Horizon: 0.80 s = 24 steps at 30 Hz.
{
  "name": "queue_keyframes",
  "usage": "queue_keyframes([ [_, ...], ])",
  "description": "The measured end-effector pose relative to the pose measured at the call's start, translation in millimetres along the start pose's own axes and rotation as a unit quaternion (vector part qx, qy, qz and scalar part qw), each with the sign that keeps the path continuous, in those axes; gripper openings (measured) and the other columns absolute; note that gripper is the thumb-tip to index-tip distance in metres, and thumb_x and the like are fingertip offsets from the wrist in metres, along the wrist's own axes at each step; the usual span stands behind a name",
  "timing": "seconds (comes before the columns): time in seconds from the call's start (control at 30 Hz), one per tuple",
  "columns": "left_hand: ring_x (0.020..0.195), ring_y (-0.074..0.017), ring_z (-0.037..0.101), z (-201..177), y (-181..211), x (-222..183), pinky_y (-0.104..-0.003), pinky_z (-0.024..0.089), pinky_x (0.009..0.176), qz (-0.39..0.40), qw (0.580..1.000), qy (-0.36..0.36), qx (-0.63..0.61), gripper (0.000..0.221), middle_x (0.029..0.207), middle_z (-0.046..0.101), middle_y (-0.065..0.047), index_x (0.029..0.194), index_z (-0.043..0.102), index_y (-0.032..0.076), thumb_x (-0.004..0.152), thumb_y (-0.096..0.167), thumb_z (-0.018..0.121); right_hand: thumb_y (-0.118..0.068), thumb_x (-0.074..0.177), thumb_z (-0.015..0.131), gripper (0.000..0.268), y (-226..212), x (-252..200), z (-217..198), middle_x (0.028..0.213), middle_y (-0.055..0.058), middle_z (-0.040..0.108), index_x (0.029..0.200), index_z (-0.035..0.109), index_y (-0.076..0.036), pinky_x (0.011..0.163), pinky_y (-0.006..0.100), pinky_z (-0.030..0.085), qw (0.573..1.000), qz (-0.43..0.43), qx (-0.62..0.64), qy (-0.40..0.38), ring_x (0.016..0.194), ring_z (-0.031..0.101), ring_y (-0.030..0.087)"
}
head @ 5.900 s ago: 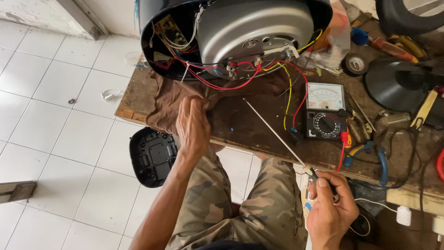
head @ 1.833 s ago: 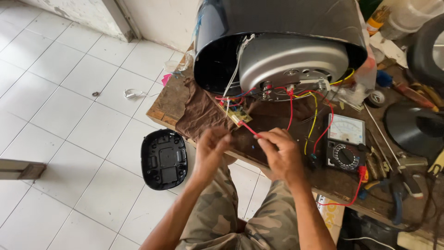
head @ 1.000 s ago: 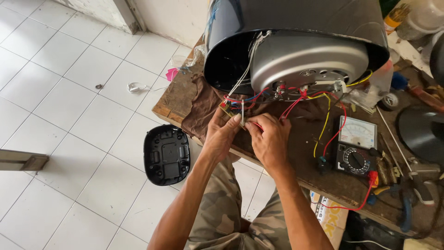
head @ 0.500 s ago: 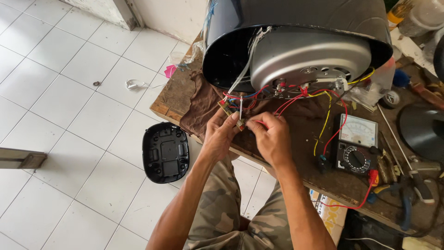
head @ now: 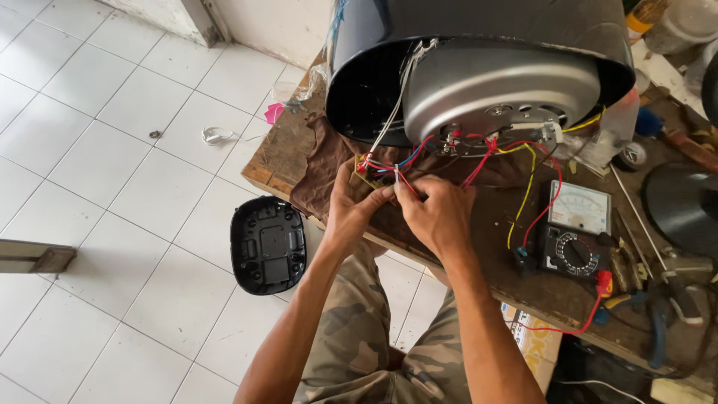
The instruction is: The person connects wires to a circuit board inside an electronic appliance, then opens a cardboard package with a utility knife and removes two circuit boards wrapped in bubble wrap.
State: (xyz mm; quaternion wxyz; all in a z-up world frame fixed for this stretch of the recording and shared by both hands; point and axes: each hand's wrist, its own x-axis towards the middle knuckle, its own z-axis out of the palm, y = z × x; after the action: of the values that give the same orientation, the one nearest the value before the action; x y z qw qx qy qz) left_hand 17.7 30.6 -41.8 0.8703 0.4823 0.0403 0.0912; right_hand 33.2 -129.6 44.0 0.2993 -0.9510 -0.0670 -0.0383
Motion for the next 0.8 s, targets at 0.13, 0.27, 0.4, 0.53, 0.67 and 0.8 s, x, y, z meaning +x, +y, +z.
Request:
queue_keyframes([
  [0.13, 0.116, -0.0274, 0.078, 3.2, 15.1, -0.9, -0.042, 0.068, 0.101, 0.002, 0.999, 0.015, 0.028, 0.087, 0.132, 0.075, -0.019, 0.159, 0.048, 0.002, 0.087, 0.0, 0.096, -0.045, 0.089, 0.075, 0.047, -45.5, -15.2, -42.3, 0.116, 0.006, 0.084, 0.13, 0.079, -0.022, 0.121, 0.07, 0.023, 0.988, -0.057, -0.137, 0.028, 0.117, 0.076, 0.032],
  [0.27, 0.127, -0.0285, 0.07, 9.2, 28.5, -0.8, -0.045, 0.066, 0.107, 0.009, 0.998, -0.036, 0.05, 0.099, 0.142, 0.068, -0.02, 0.17, 0.033, 0.011, 0.09, -0.001, 0.091, -0.061, 0.097, 0.072, 0.054, -44.8, -8.7, -36.9, 0.122, 0.007, 0.082, 0.13, 0.08, -0.019, 0.117, 0.068, 0.032, 0.993, -0.073, -0.09, -0.009, 0.121, 0.073, 0.034],
  [0.4, 0.142, -0.037, 0.064, 5.6, 20.2, -2.5, -0.05, 0.062, 0.112, 0.054, 0.978, -0.085, 0.181, 0.088, 0.16, 0.06, -0.025, 0.168, 0.048, 0.015, 0.092, 0.015, 0.093, -0.069, 0.1, 0.067, 0.032, -18.1, 15.4, 13.2, 0.091, -0.011, 0.084, 0.092, 0.086, -0.044, 0.104, 0.045, 0.055, 0.996, 0.065, 0.019, -0.054, 0.102, 0.08, 0.024],
  [0.53, 0.133, -0.0249, 0.067, -1.2, 23.0, -1.8, -0.043, 0.063, 0.112, 0.024, 0.99, -0.077, 0.115, 0.09, 0.161, 0.058, -0.016, 0.171, 0.046, 0.014, 0.093, 0.008, 0.092, -0.051, 0.092, 0.08, 0.018, -37.8, 11.6, 9.4, 0.077, -0.005, 0.08, 0.093, 0.087, -0.034, 0.088, 0.038, 0.058, 0.986, 0.106, 0.121, -0.032, 0.088, 0.081, 0.025],
  [0.67, 0.132, -0.0211, 0.067, 2.9, 54.1, -4.0, -0.04, 0.062, 0.112, 0.003, 0.996, -0.037, 0.075, 0.072, 0.151, 0.066, -0.014, 0.167, 0.053, 0.016, 0.102, 0.017, 0.085, -0.023, 0.096, 0.079, 0.017, -31.3, 7.4, 21.1, 0.082, 0.003, 0.08, 0.106, 0.087, -0.013, 0.078, 0.031, 0.053, 0.934, 0.117, 0.331, 0.069, 0.079, 0.064, 0.009],
  [0.8, 0.137, -0.018, 0.063, 4.4, 60.5, -3.9, -0.039, 0.06, 0.115, 0.002, 0.995, -0.062, 0.078, 0.067, 0.161, 0.061, -0.015, 0.171, 0.048, 0.017, 0.11, 0.023, 0.075, -0.038, 0.102, 0.074, 0.036, -3.4, 6.8, 32.5, 0.061, 0.001, 0.068, 0.073, 0.081, -0.018, 0.067, 0.034, 0.048, 0.954, 0.159, 0.253, 0.025, 0.067, 0.059, 0.011],
])
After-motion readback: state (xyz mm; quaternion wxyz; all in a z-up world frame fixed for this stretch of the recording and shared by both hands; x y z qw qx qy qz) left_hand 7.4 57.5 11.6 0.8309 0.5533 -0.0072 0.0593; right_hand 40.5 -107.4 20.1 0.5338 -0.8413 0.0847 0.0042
